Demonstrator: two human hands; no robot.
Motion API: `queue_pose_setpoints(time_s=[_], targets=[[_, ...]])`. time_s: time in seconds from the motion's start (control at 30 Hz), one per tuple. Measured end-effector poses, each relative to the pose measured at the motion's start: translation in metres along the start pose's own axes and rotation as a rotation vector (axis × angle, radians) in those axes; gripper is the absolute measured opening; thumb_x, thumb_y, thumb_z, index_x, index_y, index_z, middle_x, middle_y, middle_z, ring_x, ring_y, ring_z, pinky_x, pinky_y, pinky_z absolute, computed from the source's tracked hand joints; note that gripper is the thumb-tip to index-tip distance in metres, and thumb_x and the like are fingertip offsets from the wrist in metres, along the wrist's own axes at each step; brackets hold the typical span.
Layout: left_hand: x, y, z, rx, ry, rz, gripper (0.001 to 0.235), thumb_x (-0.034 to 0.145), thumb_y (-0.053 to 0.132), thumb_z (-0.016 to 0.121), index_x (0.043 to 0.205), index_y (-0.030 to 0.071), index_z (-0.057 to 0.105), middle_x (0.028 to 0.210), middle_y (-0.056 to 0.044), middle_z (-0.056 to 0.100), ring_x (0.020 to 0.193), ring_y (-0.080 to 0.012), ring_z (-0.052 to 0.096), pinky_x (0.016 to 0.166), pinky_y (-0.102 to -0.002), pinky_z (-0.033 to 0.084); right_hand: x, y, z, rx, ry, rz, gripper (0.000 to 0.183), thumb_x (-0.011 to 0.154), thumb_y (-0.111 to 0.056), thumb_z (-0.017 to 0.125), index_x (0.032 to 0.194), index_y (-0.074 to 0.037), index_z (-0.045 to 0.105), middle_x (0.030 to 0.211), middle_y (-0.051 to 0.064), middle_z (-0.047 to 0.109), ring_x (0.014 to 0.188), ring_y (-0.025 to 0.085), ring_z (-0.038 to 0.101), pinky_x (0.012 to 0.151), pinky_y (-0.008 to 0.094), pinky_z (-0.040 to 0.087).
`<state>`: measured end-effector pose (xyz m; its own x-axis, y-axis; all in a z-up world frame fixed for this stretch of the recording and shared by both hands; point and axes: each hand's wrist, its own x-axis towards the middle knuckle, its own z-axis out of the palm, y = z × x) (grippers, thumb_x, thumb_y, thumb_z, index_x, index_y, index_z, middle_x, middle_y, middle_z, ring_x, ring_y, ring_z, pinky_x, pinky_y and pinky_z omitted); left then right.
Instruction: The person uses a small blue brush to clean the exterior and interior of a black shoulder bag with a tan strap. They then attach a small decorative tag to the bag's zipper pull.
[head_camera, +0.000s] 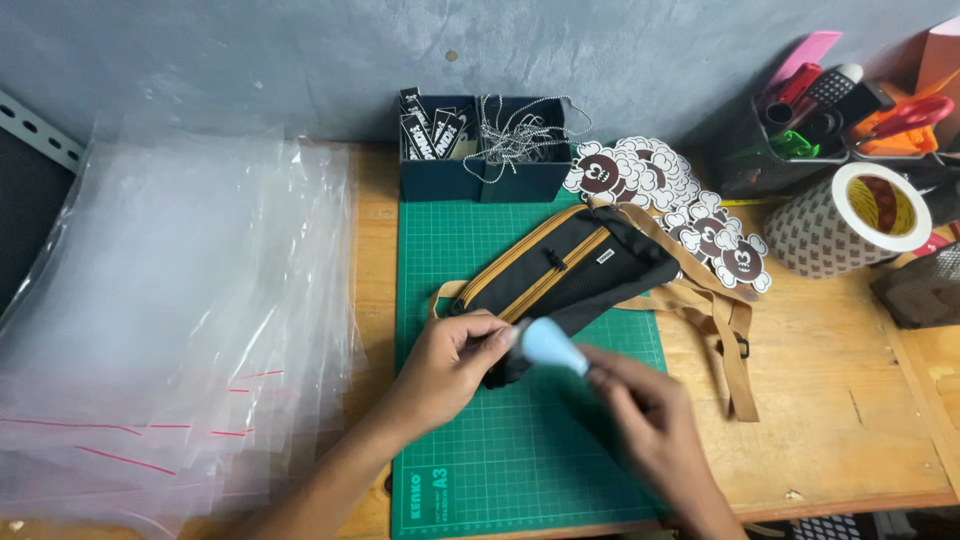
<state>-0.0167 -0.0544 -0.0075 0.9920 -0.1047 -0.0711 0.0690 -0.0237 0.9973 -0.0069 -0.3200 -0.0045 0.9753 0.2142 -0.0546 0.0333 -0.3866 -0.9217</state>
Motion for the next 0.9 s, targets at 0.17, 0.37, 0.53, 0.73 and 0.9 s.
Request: queue_pose_setpoints(time_s=[0.17, 0.37, 0.53, 0.73, 0.9], targets=[[0.003, -0.006, -0.002, 0.015, -0.024, 0.018, 0.024, 0.114, 0.018, 0.067, 0.109, 0.005, 0.086, 0.095, 0.001, 0.071, 0.091, -0.0097, 0.063, 0.083, -0.028, 0.051, -0.003, -0.001, 0.002, -0.013, -0.016, -0.08, 0.038, 0.109, -0.016, 0.068, 0.14, -0.006, 0.088, 0.11, 0.003, 0.087, 0.095, 0.011, 0.071, 0.084, 0.026, 0.053], [0.001, -0.004, 0.001, -0.008, -0.012, -0.014, 0.028, 0.116, 0.023, 0.066, 0.103, 0.005, 0.084, 0.087, 0.005, 0.062, 0.084, -0.0069, 0.055, 0.078, -0.028, 0.047, 0.015, 0.011, -0.009, -0.074, 0.093, 0.005, 0.039, 0.108, -0.014, 0.068, 0.143, -0.009, 0.085, 0.13, 0.004, 0.089, 0.115, 0.012, 0.074, 0.097, 0.027, 0.057], [0.004, -0.007, 0.0, -0.004, 0.012, -0.041, 0.029, 0.116, 0.024, 0.067, 0.098, 0.008, 0.083, 0.087, 0.005, 0.07, 0.084, -0.007, 0.059, 0.076, -0.028, 0.046, -0.008, -0.009, 0.008, 0.046, -0.24, -0.152, 0.036, 0.109, -0.02, 0.067, 0.132, -0.006, 0.092, 0.088, 0.001, 0.077, 0.072, 0.011, 0.058, 0.066, 0.027, 0.044], [0.004, -0.004, 0.0, -0.028, 0.042, -0.112, 0.032, 0.117, 0.028, 0.064, 0.1, 0.01, 0.084, 0.081, 0.01, 0.056, 0.078, -0.0041, 0.048, 0.071, -0.027, 0.041, 0.003, 0.001, -0.002, -0.133, 0.14, -0.043, 0.034, 0.111, -0.014, 0.065, 0.136, -0.007, 0.086, 0.127, 0.005, 0.088, 0.119, 0.013, 0.076, 0.101, 0.028, 0.055], [0.002, -0.001, -0.001, -0.046, 0.027, -0.103, 0.032, 0.119, 0.026, 0.064, 0.096, 0.011, 0.08, 0.081, 0.009, 0.058, 0.08, -0.0048, 0.051, 0.074, -0.027, 0.041, -0.003, -0.008, -0.003, -0.163, -0.079, -0.221, 0.033, 0.109, -0.012, 0.066, 0.135, -0.007, 0.086, 0.09, 0.003, 0.072, 0.086, 0.016, 0.064, 0.08, 0.03, 0.046]])
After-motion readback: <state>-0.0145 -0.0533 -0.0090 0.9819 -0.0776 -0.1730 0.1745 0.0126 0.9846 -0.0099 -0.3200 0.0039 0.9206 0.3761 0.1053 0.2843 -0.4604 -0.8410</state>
